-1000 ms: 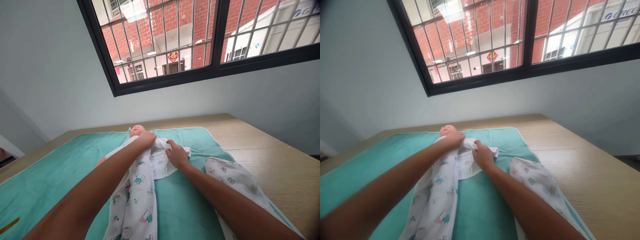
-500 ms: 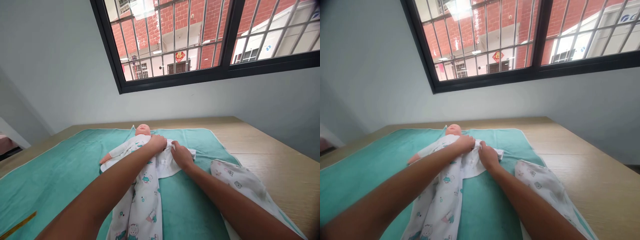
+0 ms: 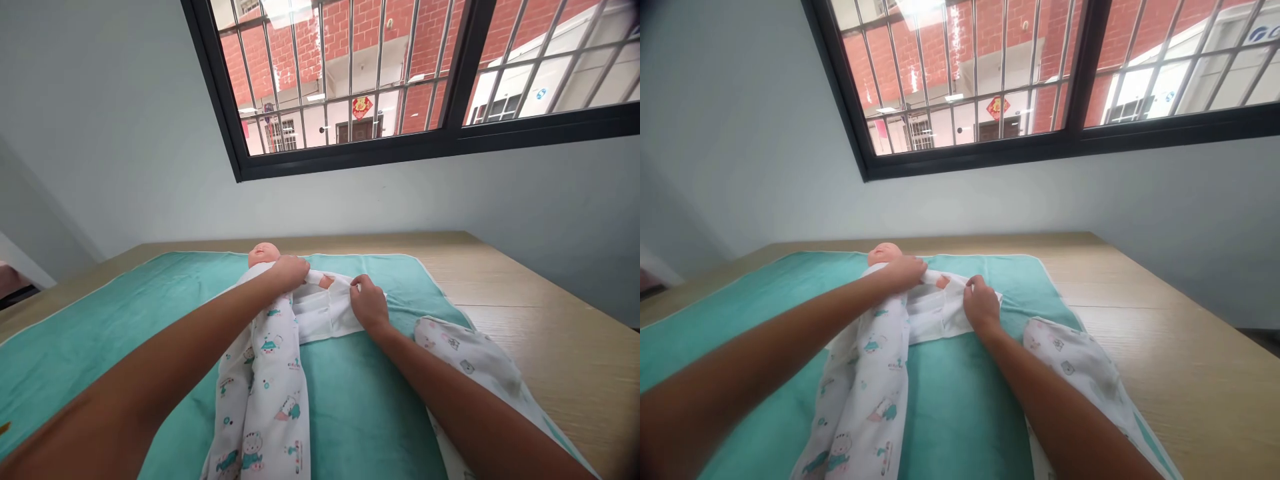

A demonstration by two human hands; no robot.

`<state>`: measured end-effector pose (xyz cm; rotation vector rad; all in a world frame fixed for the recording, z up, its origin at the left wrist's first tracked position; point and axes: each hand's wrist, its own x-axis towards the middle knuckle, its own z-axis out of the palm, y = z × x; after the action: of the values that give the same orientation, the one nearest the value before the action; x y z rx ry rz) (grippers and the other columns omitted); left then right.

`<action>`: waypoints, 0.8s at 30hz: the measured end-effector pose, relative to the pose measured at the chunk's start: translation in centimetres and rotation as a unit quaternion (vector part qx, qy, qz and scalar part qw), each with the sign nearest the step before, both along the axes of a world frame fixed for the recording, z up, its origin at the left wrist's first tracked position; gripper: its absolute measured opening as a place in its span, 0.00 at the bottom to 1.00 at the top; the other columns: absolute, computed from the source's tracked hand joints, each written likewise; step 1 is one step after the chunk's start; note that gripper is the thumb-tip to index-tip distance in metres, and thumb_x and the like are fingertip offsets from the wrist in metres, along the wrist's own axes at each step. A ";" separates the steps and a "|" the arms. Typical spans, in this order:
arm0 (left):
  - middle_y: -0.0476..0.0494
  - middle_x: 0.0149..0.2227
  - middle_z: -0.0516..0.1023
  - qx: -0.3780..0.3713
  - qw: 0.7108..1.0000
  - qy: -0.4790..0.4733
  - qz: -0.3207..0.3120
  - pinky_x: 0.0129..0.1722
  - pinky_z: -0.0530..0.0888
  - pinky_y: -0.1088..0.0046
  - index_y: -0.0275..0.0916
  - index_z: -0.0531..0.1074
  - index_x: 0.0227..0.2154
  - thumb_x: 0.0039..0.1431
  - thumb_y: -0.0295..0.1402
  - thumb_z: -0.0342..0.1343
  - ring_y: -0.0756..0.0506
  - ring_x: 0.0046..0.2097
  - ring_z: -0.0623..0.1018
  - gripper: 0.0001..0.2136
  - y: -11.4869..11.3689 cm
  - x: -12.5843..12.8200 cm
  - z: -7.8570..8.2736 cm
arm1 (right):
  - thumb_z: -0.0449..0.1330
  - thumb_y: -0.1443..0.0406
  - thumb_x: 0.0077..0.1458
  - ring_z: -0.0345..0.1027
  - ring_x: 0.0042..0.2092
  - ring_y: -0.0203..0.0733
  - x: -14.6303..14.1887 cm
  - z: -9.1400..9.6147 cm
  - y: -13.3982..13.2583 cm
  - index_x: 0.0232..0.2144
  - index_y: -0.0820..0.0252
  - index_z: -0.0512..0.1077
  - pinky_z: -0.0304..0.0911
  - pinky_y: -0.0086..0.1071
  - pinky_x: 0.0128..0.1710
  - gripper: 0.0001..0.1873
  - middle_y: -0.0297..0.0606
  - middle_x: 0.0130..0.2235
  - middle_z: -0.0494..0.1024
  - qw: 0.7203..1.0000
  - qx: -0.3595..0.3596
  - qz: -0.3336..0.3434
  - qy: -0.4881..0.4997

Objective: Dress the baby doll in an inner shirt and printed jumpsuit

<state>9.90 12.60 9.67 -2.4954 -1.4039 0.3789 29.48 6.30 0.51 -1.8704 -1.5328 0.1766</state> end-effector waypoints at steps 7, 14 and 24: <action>0.38 0.40 0.77 0.023 1.000 -0.019 0.003 0.39 0.71 0.67 0.38 0.71 0.40 0.61 0.41 0.48 0.41 0.40 0.77 0.13 -0.2 -1.1 0.5 | 0.49 0.65 0.57 0.64 0.31 0.43 0.1 -0.2 0.1 0.39 0.56 0.71 0.50 0.30 0.30 0.12 0.35 0.27 0.71 0.998 0.016 0.014 0.055; 0.38 0.42 0.76 0.032 0.999 -0.035 0.018 0.38 0.70 0.68 0.38 0.69 0.41 0.61 0.37 0.49 0.42 0.41 0.76 0.10 -0.4 -1.4 0.7 | 0.49 0.66 0.55 0.65 0.32 0.43 0.4 -0.5 0.5 0.38 0.56 0.72 0.52 0.30 0.29 0.12 0.36 0.28 0.73 0.996 0.000 -0.004 0.093; 0.40 0.44 0.75 0.023 0.997 -0.047 0.049 0.39 0.69 0.69 0.40 0.69 0.41 0.61 0.41 0.48 0.42 0.42 0.76 0.12 -0.3 -2.8 2.1 | 0.47 0.68 0.53 0.67 0.34 0.44 0.6 -0.5 0.7 0.34 0.56 0.72 0.56 0.31 0.33 0.13 0.38 0.31 0.76 0.989 0.001 -0.014 0.150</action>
<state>7.12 12.30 11.77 -2.4434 -1.5573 0.2487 30.10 6.96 -0.04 -1.7691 -1.3001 0.4236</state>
